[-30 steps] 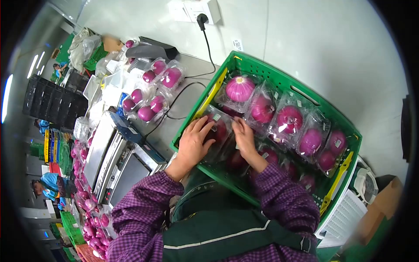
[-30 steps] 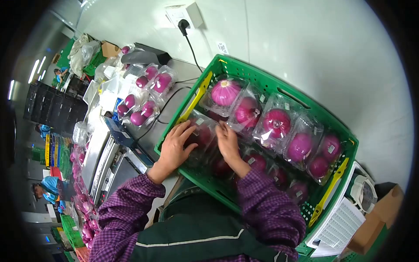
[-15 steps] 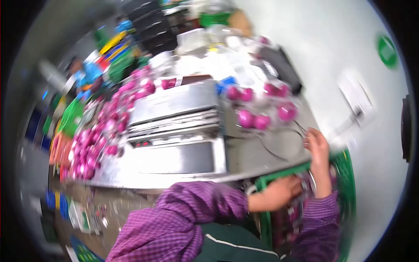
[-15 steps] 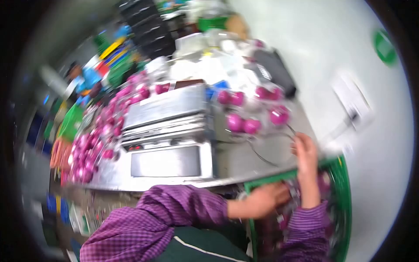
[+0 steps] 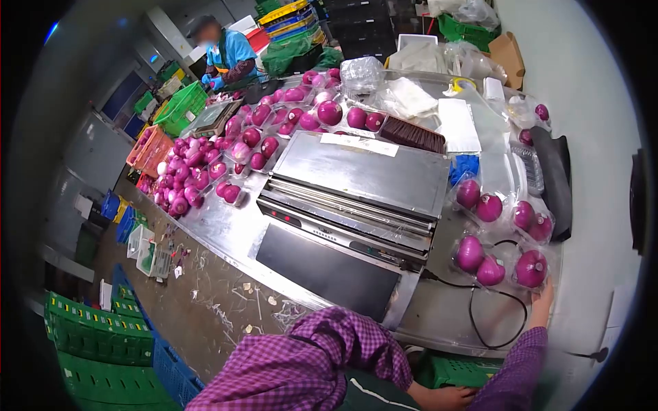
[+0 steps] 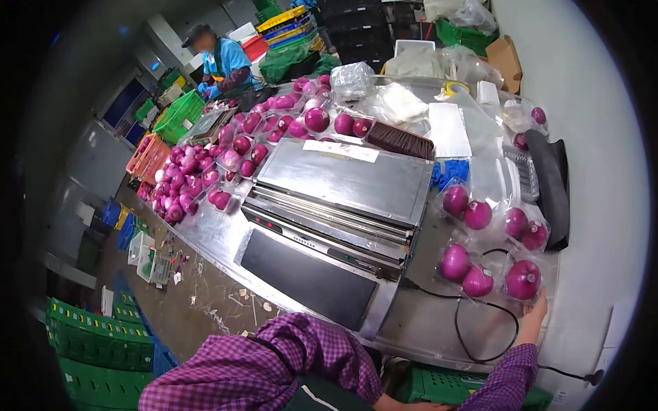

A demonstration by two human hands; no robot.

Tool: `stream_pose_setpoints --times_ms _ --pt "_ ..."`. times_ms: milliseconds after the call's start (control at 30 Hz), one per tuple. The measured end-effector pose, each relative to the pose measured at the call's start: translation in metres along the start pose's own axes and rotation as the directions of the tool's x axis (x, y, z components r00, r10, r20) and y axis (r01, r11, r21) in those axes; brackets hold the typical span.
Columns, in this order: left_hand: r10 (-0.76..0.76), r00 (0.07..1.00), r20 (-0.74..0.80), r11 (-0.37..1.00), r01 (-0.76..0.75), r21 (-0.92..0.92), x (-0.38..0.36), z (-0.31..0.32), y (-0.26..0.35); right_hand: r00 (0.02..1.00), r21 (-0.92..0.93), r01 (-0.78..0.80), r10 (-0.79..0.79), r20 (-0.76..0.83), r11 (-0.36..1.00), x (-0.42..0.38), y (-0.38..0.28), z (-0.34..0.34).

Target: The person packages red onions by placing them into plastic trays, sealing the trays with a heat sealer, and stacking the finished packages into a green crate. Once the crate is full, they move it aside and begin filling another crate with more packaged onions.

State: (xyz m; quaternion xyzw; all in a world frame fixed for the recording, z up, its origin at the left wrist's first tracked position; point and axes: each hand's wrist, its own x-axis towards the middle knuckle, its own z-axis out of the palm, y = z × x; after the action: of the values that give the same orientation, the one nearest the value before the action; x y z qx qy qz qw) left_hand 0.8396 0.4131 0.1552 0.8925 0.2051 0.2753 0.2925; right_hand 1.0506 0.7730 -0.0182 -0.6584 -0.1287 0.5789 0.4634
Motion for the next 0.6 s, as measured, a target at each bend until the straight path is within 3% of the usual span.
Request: stream_pose_setpoints --times_ms 33,67,167,267,333,400,500,600 --pt "0.065 0.997 -0.037 0.998 -0.064 0.027 0.0 0.007 -0.004 0.998 0.154 0.004 -0.013 0.058 0.988 0.004 0.002 -0.004" --pt "0.132 0.988 -0.075 0.99 -0.128 0.058 0.001 0.008 -0.005 0.999 0.15 0.001 -0.009 0.053 0.989 -0.001 0.002 -0.005" --pt "0.123 0.98 -0.158 0.992 -0.124 0.002 0.002 0.005 -0.004 0.999 0.163 0.045 -0.041 -0.031 0.986 -0.027 0.0 0.004" --pt "0.154 0.981 -0.117 0.988 -0.154 0.011 0.002 0.01 -0.005 1.0 0.147 0.012 -0.012 -0.004 0.989 -0.04 -0.006 0.012" --pt "0.141 0.981 -0.136 0.99 -0.141 0.006 0.002 0.007 -0.003 0.997 0.281 0.013 -0.034 0.071 0.96 -0.042 -0.005 0.015" --pt "0.128 0.98 -0.153 0.992 -0.13 -0.001 0.002 -0.001 0.0 0.996 0.269 0.039 -0.06 0.069 0.962 -0.042 -0.003 0.016" --pt "0.162 0.981 -0.103 0.984 -0.153 0.087 0.002 -0.01 0.002 0.995 0.218 0.098 -0.101 0.003 0.971 -0.047 -0.007 0.024" --pt "0.121 0.992 0.04 0.985 -0.124 0.119 0.001 -0.011 0.006 0.986 0.169 0.162 -0.154 -0.062 0.972 -0.058 -0.017 0.032"
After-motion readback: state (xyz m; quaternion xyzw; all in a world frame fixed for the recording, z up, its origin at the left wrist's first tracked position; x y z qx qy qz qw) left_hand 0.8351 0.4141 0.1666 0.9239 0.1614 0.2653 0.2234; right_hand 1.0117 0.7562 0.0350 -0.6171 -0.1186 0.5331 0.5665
